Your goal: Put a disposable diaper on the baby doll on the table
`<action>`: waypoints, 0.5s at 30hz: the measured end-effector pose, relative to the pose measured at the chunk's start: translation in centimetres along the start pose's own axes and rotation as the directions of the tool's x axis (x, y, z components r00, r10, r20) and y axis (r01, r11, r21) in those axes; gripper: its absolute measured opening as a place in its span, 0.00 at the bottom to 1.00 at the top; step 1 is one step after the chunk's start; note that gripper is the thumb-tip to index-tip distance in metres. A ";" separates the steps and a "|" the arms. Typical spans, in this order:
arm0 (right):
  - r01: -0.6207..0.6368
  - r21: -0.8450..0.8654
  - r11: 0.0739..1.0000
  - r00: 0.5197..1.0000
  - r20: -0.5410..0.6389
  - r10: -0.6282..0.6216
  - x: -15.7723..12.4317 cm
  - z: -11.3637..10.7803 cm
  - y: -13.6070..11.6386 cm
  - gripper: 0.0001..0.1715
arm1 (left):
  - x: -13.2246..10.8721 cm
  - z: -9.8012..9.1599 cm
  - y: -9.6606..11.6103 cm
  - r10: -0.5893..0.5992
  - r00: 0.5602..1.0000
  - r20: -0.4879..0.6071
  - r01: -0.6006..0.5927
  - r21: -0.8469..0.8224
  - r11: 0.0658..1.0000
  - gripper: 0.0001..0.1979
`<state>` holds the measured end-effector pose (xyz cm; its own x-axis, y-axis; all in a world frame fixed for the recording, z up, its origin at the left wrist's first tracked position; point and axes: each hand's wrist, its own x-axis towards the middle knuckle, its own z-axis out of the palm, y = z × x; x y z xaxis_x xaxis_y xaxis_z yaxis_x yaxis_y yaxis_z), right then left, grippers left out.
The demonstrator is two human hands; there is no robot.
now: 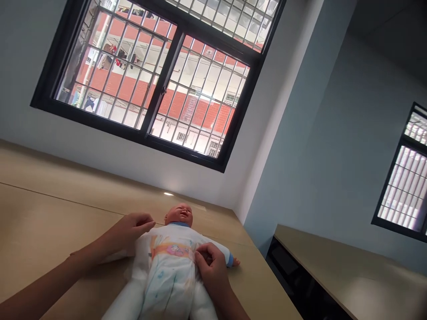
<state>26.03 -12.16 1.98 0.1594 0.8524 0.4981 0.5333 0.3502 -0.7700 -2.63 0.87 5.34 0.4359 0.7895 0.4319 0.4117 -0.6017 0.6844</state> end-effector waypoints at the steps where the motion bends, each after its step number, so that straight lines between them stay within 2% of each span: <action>1: 0.063 -0.033 0.997 0.998 0.011 -0.063 -0.1 -0.2 -0.3 0.12 | -0.1 0.3 -0.5 -0.007 1.000 0.006 0.007 0.017 1.000 0.18; 4: 0.227 -0.048 0.973 0.971 0.087 -0.223 -0.4 -0.5 -1.2 0.13 | 0.1 1.2 -1.1 -0.031 0.999 0.020 0.030 0.041 0.999 0.17; 7: 0.308 -0.066 0.949 0.929 0.234 -0.285 -0.5 -0.7 -1.8 0.14 | 0.4 1.4 -1.3 -0.063 0.998 0.018 0.062 0.063 0.996 0.15; 10: 0.315 -0.160 0.935 0.903 0.355 -0.244 -0.4 -1.0 -2.7 0.15 | 0.6 0.8 -1.7 -0.105 0.989 0.109 0.102 0.032 0.994 0.17; 12: 0.310 -0.213 0.927 0.886 0.419 -0.200 -0.3 -1.2 -3.7 0.17 | 0.5 0.1 -1.9 -0.140 0.963 0.230 0.155 -0.047 0.987 0.21; 15: 0.326 -0.292 0.899 0.849 0.509 -0.143 -0.5 -1.5 -5.5 0.26 | 0.1 -0.8 -1.8 -0.164 0.916 0.367 0.235 -0.158 0.959 0.27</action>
<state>24.23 -15.08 6.57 -0.3640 0.8712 0.3295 0.7738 0.4798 -0.4137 -3.92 2.15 4.66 0.6251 0.7775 0.0680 0.3709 -0.3726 0.8506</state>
